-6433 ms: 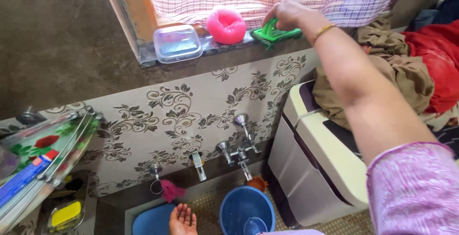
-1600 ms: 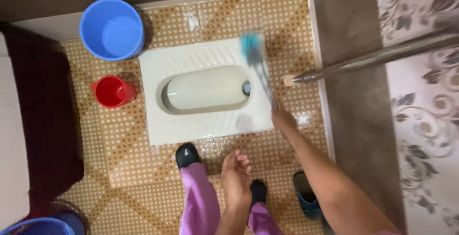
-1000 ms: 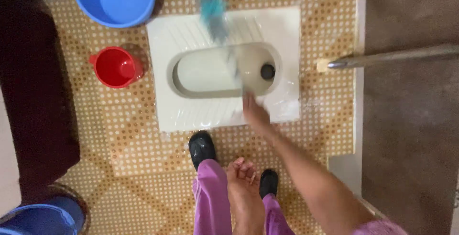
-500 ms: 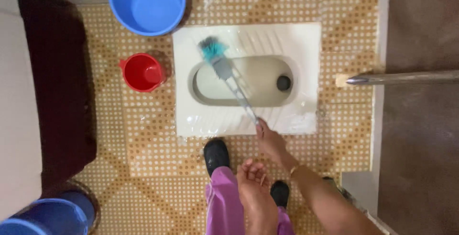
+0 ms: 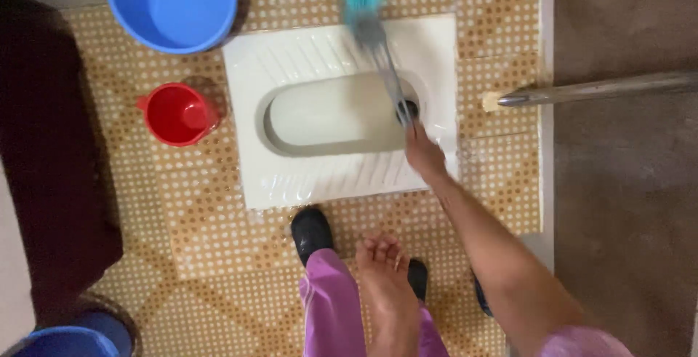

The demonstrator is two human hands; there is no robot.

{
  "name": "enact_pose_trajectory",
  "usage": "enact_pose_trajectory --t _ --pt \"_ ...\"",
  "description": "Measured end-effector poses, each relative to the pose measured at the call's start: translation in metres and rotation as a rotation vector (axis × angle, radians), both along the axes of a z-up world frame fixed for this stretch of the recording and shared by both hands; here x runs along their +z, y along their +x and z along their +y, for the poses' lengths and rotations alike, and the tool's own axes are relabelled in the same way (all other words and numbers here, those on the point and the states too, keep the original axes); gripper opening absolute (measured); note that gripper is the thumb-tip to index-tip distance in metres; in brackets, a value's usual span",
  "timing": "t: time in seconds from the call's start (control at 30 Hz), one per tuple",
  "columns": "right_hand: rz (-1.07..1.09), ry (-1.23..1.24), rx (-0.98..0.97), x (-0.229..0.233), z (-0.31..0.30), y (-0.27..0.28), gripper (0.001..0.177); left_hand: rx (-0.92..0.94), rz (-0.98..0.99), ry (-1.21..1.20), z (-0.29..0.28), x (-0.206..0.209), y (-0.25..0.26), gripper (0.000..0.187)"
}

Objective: Cleaning a squat toilet and the surrounding area using a brush and water.

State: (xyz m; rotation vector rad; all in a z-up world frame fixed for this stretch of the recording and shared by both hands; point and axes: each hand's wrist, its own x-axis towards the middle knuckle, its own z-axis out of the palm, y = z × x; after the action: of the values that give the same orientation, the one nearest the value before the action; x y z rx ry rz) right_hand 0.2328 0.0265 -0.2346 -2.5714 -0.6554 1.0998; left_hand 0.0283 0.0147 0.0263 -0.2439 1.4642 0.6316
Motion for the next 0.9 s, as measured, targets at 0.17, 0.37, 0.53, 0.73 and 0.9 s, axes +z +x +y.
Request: enact_pose_trajectory --t 0.17,0.37,0.53,0.73,0.9 --pt "-0.241 0.065 0.142 0.045 0.048 0.063 0.047 -0.011 -0.068 -0.026 -0.008 -0.007 -0.007 0.03" --pt "-0.168 -0.016 0.034 -0.006 0.025 0.029 0.042 -0.078 -0.016 -0.112 0.006 0.013 0.006 0.029" --pt "-0.154 -0.046 -0.067 -0.016 0.041 0.029 0.038 -0.172 0.06 -0.149 0.007 0.016 0.025 0.035" --pt "-0.15 -0.173 0.14 0.028 0.057 0.091 0.043 -0.158 -0.07 0.016 -0.009 -0.013 0.004 0.027" --pt "-0.023 -0.055 -0.299 0.032 0.023 0.135 0.045 -0.114 0.001 -0.205 -0.008 -0.011 0.002 0.038"
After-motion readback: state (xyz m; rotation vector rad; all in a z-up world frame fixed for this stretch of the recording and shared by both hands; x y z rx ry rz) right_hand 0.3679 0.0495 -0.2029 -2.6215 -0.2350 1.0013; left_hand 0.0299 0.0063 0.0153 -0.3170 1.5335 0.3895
